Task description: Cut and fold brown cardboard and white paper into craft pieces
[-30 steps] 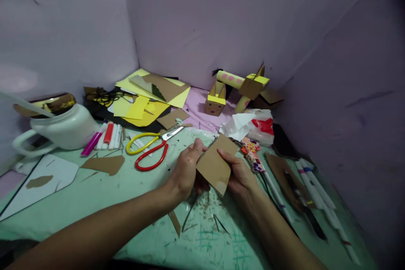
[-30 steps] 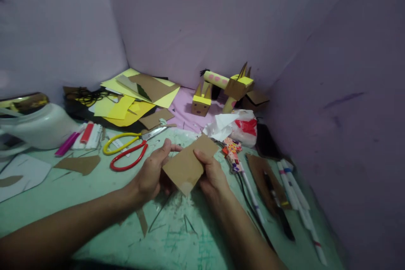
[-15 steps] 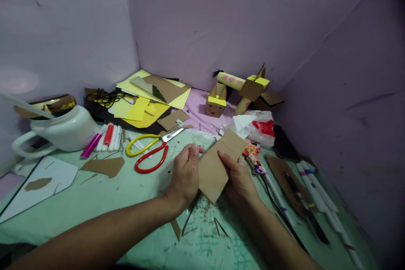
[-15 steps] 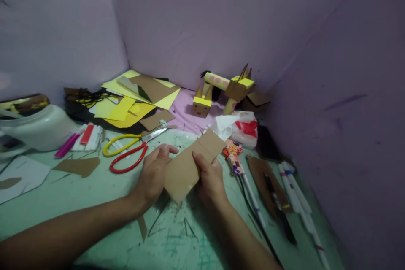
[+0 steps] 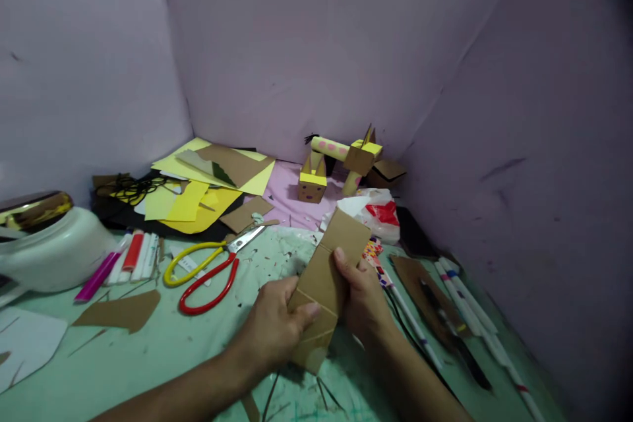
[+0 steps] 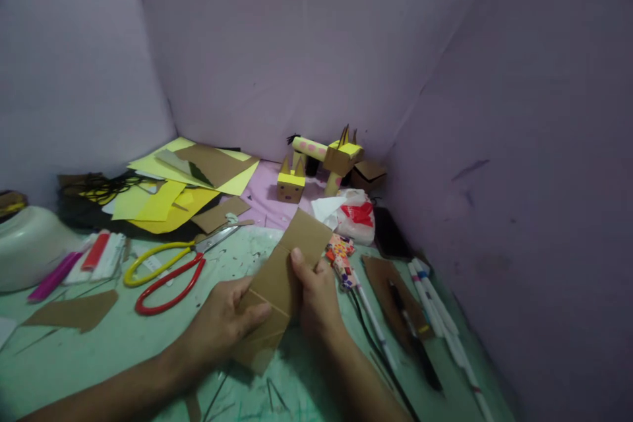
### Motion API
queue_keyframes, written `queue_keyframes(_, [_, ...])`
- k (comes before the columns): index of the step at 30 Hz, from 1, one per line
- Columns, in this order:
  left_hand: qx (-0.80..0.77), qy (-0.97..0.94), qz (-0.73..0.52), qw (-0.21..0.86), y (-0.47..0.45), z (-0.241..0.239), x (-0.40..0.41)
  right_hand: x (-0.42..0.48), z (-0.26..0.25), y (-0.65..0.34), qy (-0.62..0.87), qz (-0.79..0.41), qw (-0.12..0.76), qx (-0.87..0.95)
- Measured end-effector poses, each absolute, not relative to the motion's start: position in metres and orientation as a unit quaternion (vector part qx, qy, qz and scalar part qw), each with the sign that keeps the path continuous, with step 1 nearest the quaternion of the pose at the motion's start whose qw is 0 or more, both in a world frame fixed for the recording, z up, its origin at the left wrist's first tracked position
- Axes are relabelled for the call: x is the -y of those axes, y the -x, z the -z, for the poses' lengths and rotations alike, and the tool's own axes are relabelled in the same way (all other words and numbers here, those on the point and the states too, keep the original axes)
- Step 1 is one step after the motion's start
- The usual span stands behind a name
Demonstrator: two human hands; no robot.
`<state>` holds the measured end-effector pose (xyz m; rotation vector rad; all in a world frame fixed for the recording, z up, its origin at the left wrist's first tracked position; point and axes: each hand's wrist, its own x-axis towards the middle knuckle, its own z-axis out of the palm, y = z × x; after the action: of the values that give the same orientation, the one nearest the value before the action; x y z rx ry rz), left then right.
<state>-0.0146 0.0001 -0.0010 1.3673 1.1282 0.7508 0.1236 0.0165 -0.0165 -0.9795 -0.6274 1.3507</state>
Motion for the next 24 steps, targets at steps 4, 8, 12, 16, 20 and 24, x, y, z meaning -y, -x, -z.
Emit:
queue_keyframes(4, [-0.486,-0.597,-0.311,0.557,0.011,0.001,0.006,-0.024,0.012,-0.131,0.416,-0.574,0.660,0.249])
queue_keyframes(8, [-0.498,-0.615,-0.295,0.536,0.011,0.007,0.009,-0.024,0.008,-0.134,0.413,-0.581,0.659,0.241])
queue_keyframes(12, [-0.472,-0.633,-0.291,0.541,0.011,0.015,0.009,-0.022,0.003,-0.136,0.415,-0.588,0.657,0.222])
queue_keyframes(16, [-0.485,-0.627,-0.295,0.534,0.010,0.017,0.010,-0.021,0.003,-0.137,0.422,-0.573,0.668,0.219])
queue_keyframes(20, [-0.466,-0.630,-0.272,0.558,0.007,0.015,0.010,-0.020,0.005,-0.137,0.421,-0.568,0.670,0.227])
queue_keyframes(24, [-0.510,-0.704,-0.217,0.444,0.027,0.001,-0.006,-0.021,0.005,-0.140,0.412,-0.561,0.679,0.233])
